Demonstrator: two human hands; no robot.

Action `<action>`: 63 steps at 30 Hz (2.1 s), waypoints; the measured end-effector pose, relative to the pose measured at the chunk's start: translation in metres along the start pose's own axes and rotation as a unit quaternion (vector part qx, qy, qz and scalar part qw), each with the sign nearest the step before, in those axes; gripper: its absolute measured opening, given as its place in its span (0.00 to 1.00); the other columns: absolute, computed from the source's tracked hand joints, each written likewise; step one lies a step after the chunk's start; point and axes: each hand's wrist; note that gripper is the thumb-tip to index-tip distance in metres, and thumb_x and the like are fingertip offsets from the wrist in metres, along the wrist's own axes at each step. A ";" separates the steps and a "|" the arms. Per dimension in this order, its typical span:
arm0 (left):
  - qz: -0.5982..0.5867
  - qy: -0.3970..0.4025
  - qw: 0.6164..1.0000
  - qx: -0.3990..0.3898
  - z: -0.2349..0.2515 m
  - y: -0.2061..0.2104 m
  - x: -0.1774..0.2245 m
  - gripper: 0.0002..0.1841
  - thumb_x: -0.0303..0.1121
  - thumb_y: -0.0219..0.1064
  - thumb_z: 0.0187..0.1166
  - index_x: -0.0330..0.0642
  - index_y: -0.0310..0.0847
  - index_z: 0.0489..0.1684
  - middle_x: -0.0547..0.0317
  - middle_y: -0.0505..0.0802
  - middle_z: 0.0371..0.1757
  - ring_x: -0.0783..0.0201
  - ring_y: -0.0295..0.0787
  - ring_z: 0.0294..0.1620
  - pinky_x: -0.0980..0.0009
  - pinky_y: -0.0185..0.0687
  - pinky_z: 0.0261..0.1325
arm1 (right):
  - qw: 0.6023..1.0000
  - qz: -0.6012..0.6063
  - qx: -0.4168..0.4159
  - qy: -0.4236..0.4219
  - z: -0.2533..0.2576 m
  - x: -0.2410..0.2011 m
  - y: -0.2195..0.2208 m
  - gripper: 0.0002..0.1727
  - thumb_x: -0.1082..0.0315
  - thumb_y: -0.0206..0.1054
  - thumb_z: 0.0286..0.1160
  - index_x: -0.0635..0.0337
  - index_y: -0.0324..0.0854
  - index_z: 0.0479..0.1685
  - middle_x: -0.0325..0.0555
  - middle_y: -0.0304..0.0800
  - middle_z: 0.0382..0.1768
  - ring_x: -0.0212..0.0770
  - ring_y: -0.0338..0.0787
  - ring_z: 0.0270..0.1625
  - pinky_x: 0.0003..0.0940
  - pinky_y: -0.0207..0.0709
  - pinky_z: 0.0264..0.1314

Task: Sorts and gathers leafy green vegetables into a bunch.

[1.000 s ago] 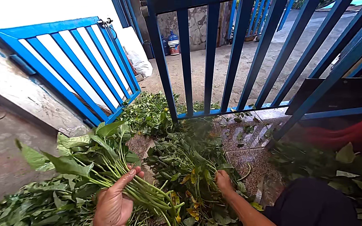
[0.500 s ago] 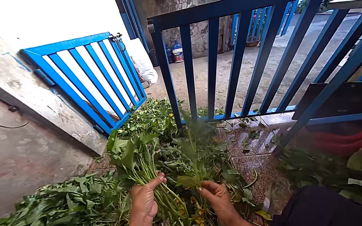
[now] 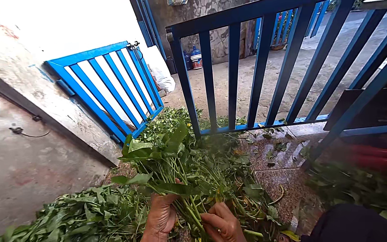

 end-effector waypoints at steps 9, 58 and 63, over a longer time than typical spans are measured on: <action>0.048 0.035 0.998 -0.009 -0.005 0.005 0.007 0.22 0.07 0.71 0.45 0.28 0.80 0.42 0.43 0.95 0.36 0.54 0.96 0.37 0.56 0.95 0.42 | 0.998 -0.022 -0.030 -0.041 -0.001 -0.001 -0.002 0.09 0.64 0.71 0.79 0.46 0.93 0.53 0.44 0.89 0.39 0.41 0.88 0.48 0.36 0.84 0.52; 0.208 0.165 0.958 -0.109 -0.040 0.021 0.012 0.16 0.10 0.72 0.59 0.42 0.91 0.40 0.72 0.98 0.39 0.79 0.93 0.46 0.77 0.89 0.58 | 0.990 0.030 0.078 -0.110 0.099 -0.056 -0.041 0.16 0.57 0.79 0.71 0.54 0.90 0.52 0.45 0.95 0.50 0.32 0.94 0.50 0.32 0.91 0.52; 0.180 0.152 0.964 -0.123 -0.044 0.018 0.006 0.15 0.13 0.73 0.60 0.44 0.93 0.38 0.69 0.98 0.39 0.78 0.94 0.45 0.76 0.90 0.58 | 0.982 0.073 0.125 -0.118 0.094 -0.052 -0.025 0.10 0.61 0.76 0.73 0.56 0.90 0.46 0.44 0.95 0.49 0.31 0.93 0.55 0.29 0.89 0.59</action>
Point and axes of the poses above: each hand's wrist, its own z-axis towards the middle knuckle, its own y-axis out of the palm, x = y × z
